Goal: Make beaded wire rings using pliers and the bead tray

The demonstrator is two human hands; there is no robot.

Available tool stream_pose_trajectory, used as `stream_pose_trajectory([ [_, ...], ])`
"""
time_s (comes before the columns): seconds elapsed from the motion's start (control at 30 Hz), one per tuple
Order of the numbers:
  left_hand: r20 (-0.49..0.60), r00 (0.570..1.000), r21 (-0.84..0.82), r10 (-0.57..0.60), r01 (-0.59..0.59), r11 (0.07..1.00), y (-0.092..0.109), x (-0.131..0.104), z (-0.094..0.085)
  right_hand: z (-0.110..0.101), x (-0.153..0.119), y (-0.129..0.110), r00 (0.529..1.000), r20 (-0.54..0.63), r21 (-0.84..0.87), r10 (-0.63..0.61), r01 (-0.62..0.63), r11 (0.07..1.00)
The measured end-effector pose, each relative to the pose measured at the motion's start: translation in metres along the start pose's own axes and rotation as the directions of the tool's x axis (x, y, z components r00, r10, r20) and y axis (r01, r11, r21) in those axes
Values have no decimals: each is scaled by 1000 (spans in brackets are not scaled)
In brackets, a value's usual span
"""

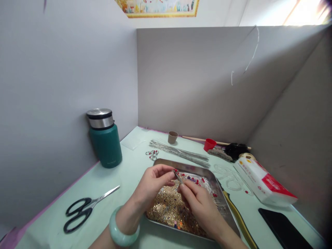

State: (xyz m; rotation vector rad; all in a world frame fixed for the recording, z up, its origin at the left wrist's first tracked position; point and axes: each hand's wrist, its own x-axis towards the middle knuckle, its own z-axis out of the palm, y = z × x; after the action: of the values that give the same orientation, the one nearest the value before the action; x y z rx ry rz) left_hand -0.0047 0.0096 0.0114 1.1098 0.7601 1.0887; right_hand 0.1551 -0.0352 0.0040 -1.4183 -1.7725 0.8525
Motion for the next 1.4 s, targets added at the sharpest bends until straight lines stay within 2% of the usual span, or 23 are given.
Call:
stream_pose_trajectory([
  [0.17, -61, 997, 102, 54, -48, 994, -1, 0, -2, 1, -2, -5, 995, 93, 217, 30, -50, 975],
  [0.27, -102, 991, 207, 91, -68, 976, 0, 0, -1, 1, -2, -7, 994, 99, 303, 45, -74, 950],
  [0.37, -105, 984, 294, 143, -106, 950, 1, 0, 2, 0, -3, -8, 994, 88, 303, 59, -83, 949],
  [0.53, -109, 966, 327, 236, -189, 926, -3, -1, 3, -1, -1, -7, 994, 84, 325, 65, -89, 941],
  [0.9, -37, 962, 449, 270, -225, 865, -8, -3, 3, 1, -2, -6, 987, 106, 453, 119, -155, 878],
  [1.17, -82, 951, 522, 299, -215, 826, -13, -5, 5, 12, -3, -1, 980, 95, 487, 175, -199, 850],
  [1.4, -114, 951, 496, 288, -197, 846, -12, -4, 6, 18, -5, 2, 988, 36, 458, 152, -151, 876],
])
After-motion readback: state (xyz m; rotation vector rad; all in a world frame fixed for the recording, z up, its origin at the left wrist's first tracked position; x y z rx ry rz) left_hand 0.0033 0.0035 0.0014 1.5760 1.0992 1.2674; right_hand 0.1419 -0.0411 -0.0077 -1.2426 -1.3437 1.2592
